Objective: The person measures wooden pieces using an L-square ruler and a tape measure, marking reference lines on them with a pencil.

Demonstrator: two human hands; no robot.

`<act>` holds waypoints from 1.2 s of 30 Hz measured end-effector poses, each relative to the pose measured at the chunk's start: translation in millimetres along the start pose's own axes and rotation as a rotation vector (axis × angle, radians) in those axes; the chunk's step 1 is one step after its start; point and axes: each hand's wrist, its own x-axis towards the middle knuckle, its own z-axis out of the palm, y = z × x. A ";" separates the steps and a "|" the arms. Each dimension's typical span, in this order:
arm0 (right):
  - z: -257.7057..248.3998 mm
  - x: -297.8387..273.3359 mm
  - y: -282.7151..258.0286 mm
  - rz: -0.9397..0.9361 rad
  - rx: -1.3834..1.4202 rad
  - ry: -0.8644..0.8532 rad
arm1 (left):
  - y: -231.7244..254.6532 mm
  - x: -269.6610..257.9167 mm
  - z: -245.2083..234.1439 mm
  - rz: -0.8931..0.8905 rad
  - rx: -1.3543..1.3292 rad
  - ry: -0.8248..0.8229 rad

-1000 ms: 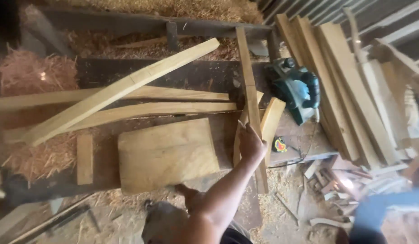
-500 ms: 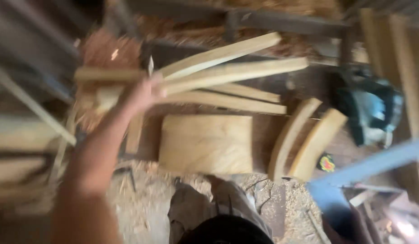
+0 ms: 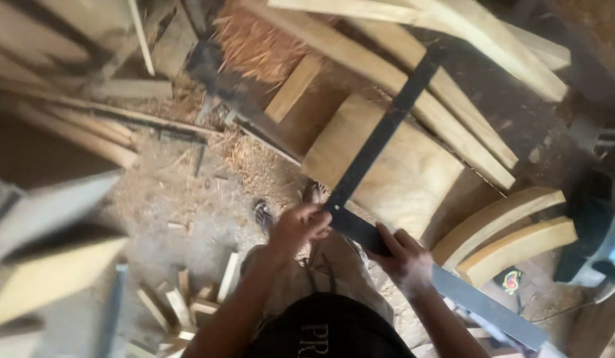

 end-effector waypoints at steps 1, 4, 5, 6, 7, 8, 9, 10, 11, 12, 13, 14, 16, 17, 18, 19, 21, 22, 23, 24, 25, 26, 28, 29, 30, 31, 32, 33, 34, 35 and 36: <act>11.5 6.8 -3.3 -0.020 -0.010 -0.013 | -16.7 3.5 0.0 0.006 -0.023 0.009; 35.1 17.2 -16.8 0.006 -0.034 -0.096 | -57.7 12.2 3.2 0.062 -0.527 0.152; 39.5 17.9 -21.0 0.062 -0.032 -0.140 | -63.7 18.6 2.6 0.133 -0.446 0.219; 46.1 23.9 -25.1 0.115 -0.031 -0.173 | -66.1 29.3 -1.9 0.209 -0.358 0.288; 41.5 24.2 -30.3 0.095 -0.044 -0.195 | -69.4 32.2 0.4 0.205 -0.387 0.302; 38.2 27.9 -35.0 0.044 -0.169 -0.183 | -70.7 38.1 0.7 0.196 -0.462 0.296; 34.8 32.3 -39.1 -0.011 -0.292 -0.169 | -71.2 44.9 1.3 0.188 -0.538 0.288; 37.1 29.6 -31.4 -0.026 -0.303 -0.196 | -75.8 50.6 0.9 0.176 -0.566 0.300; 38.3 27.6 -22.5 -0.154 -0.300 -0.114 | -79.8 57.0 1.4 0.207 -0.476 0.301; 39.4 28.5 -12.8 -0.278 -0.294 -0.022 | -80.5 67.4 0.7 0.246 -0.379 0.293; 36.8 31.6 -3.8 -0.290 -0.305 -0.039 | -75.0 63.7 5.7 0.242 -0.402 0.297; 39.0 41.5 5.7 -0.342 -0.251 -0.080 | -66.0 64.8 4.5 0.224 -0.367 0.310; 41.6 57.0 17.3 -0.401 -0.200 -0.140 | -49.2 59.8 2.4 0.199 -0.350 0.328; 42.4 62.3 20.1 -0.486 -0.154 -0.125 | -41.5 54.3 1.5 0.169 -0.318 0.348; 44.7 65.3 22.7 -0.560 -0.105 -0.103 | -33.9 49.4 -0.1 0.140 -0.276 0.360; 43.9 61.7 20.9 -0.559 -0.107 -0.113 | -38.1 47.7 6.8 0.134 -0.284 0.358; 45.5 65.6 18.1 -0.575 -0.082 -0.068 | -40.7 50.6 14.9 0.227 -0.317 0.433; 44.9 66.9 17.2 -0.576 -0.085 -0.084 | -42.3 52.1 17.1 0.218 -0.330 0.434; 44.1 68.2 16.9 -0.575 -0.097 -0.077 | -43.7 53.8 19.8 0.317 -0.350 0.497; 43.8 66.9 16.0 -0.566 -0.110 -0.063 | -45.3 55.1 22.4 0.418 -0.360 0.552; 43.8 63.7 16.0 -0.559 -0.113 -0.073 | -44.4 49.8 23.1 0.408 -0.365 0.547; 45.6 66.9 17.1 -0.588 -0.111 -0.045 | -41.0 48.0 21.1 0.393 -0.316 0.534; 46.7 71.3 15.2 -0.620 -0.111 -0.022 | -37.8 46.7 18.9 0.376 -0.271 0.522; 46.1 72.4 12.7 -0.607 -0.125 -0.015 | -38.1 47.6 19.0 0.373 -0.283 0.516; 44.8 71.7 10.3 -0.591 -0.141 -0.007 | -38.8 48.0 20.1 0.370 -0.294 0.506; 43.9 71.3 10.0 -0.588 -0.146 -0.012 | -40.2 49.3 21.3 0.368 -0.298 0.501; 43.8 71.3 9.7 -0.567 -0.145 -0.022 | -41.3 51.0 21.9 0.385 -0.297 0.510; 43.6 71.2 9.2 -0.546 -0.144 -0.032 | -42.3 52.4 22.3 0.402 -0.295 0.520; 42.7 72.2 8.3 -0.546 -0.143 -0.037 | -43.0 53.9 22.8 0.398 -0.298 0.521; 41.8 72.9 7.1 -0.542 -0.145 -0.041 | -43.8 54.8 23.2 0.412 -0.324 0.515; 41.6 73.5 5.4 -0.538 -0.144 -0.045 | -45.0 55.2 23.1 0.425 -0.349 0.512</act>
